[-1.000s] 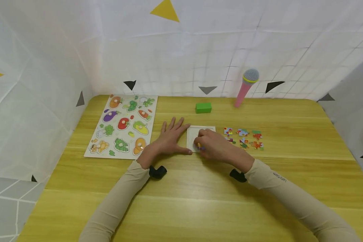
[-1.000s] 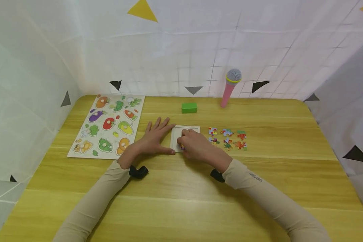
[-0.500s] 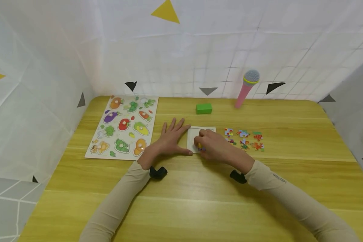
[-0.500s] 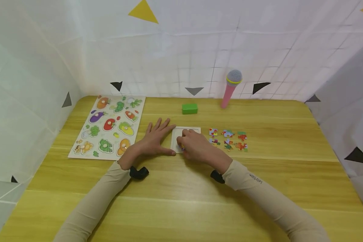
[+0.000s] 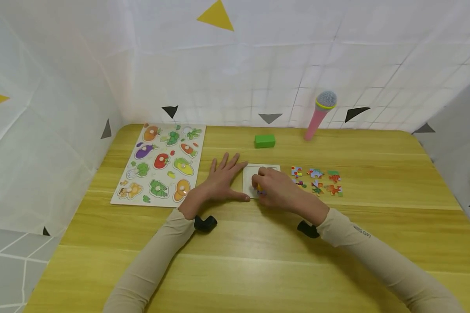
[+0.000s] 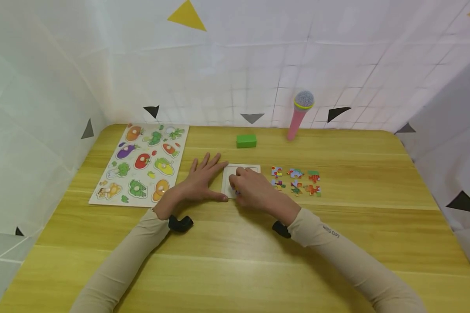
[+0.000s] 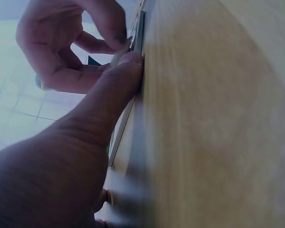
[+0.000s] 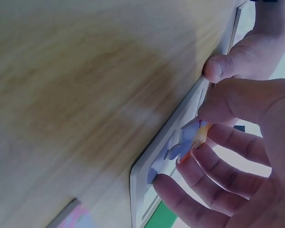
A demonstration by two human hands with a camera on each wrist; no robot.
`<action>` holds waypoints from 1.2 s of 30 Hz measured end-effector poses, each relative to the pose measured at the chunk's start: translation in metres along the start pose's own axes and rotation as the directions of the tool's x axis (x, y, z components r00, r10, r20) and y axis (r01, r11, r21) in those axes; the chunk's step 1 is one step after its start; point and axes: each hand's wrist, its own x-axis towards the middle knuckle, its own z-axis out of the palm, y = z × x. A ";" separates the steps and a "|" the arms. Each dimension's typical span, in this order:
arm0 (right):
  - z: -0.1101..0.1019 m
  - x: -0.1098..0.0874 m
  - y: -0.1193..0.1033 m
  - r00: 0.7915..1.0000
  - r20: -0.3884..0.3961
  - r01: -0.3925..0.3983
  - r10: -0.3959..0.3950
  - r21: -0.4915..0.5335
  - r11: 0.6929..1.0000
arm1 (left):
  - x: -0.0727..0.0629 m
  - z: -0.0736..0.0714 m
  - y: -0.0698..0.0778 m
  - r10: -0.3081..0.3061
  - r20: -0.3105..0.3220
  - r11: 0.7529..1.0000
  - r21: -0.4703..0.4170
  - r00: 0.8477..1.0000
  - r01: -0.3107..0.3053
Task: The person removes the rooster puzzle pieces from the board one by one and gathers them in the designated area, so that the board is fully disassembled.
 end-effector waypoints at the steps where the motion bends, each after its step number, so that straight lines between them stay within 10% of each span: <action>1: -0.001 0.000 0.000 1.000 -0.005 -0.004 0.004 0.006 1.000 | 0.000 0.000 0.000 -0.001 -0.001 1.000 -0.001 1.000 0.001; 36: -0.010 -0.036 0.005 0.995 -0.096 0.026 -0.024 0.017 1.000 | 0.000 0.000 0.000 0.003 -0.013 1.000 0.007 1.000 -0.003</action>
